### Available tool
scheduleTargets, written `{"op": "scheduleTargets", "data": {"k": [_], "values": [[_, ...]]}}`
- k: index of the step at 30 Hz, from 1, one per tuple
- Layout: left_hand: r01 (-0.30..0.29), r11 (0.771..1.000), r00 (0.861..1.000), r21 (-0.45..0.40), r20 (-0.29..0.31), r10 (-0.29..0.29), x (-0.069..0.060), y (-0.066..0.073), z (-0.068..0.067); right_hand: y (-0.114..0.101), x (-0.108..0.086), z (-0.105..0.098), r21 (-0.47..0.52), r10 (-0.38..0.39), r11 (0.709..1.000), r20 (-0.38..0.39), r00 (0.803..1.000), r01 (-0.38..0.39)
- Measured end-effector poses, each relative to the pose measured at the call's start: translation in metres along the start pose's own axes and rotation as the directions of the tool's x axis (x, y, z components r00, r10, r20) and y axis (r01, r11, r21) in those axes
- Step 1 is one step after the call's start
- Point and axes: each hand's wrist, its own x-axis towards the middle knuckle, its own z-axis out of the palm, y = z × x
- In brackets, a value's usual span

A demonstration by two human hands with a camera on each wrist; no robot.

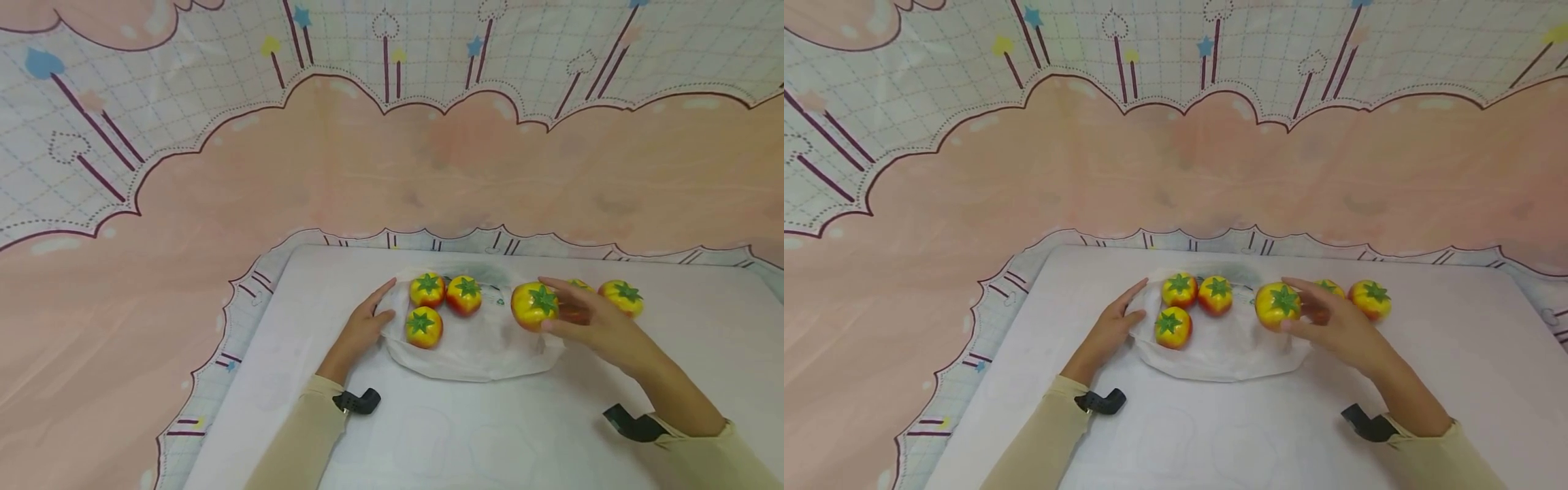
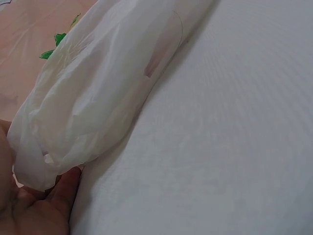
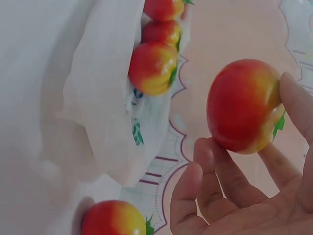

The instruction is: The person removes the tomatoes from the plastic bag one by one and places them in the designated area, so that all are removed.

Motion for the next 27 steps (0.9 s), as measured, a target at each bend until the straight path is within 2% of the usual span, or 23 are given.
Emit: {"op": "scheduleTargets", "data": {"k": [8,12,20,23,27], "values": [[-0.001,1.0,1.0,0.005,-0.012,0.001,-0.001,0.001,0.001,0.004,-0.003,-0.01,-0.005,0.005,1.0,-0.028,1.0,-0.005],[-0.006,1.0,1.0,0.007,-0.006,0.006,0.0,0.001,0.001,0.007,-0.006,-0.014,-0.018,-0.009,1.0,-0.059,0.998,0.007],[0.003,1.0,1.0,0.007,-0.007,-0.003,0.0,0.002,0.001,0.016,-0.008,-0.019,-0.001,-0.04,0.999,-0.076,0.996,0.04],[0.006,1.0,1.0,0.006,-0.009,-0.006,0.001,0.002,0.001,0.02,-0.01,-0.024,-0.006,-0.025,1.0,-0.075,0.997,0.025],[0.007,1.0,1.0,0.008,-0.004,-0.007,0.001,0.002,0.001,0.026,-0.015,-0.031,0.018,0.039,0.999,-0.062,0.997,-0.037]]}}
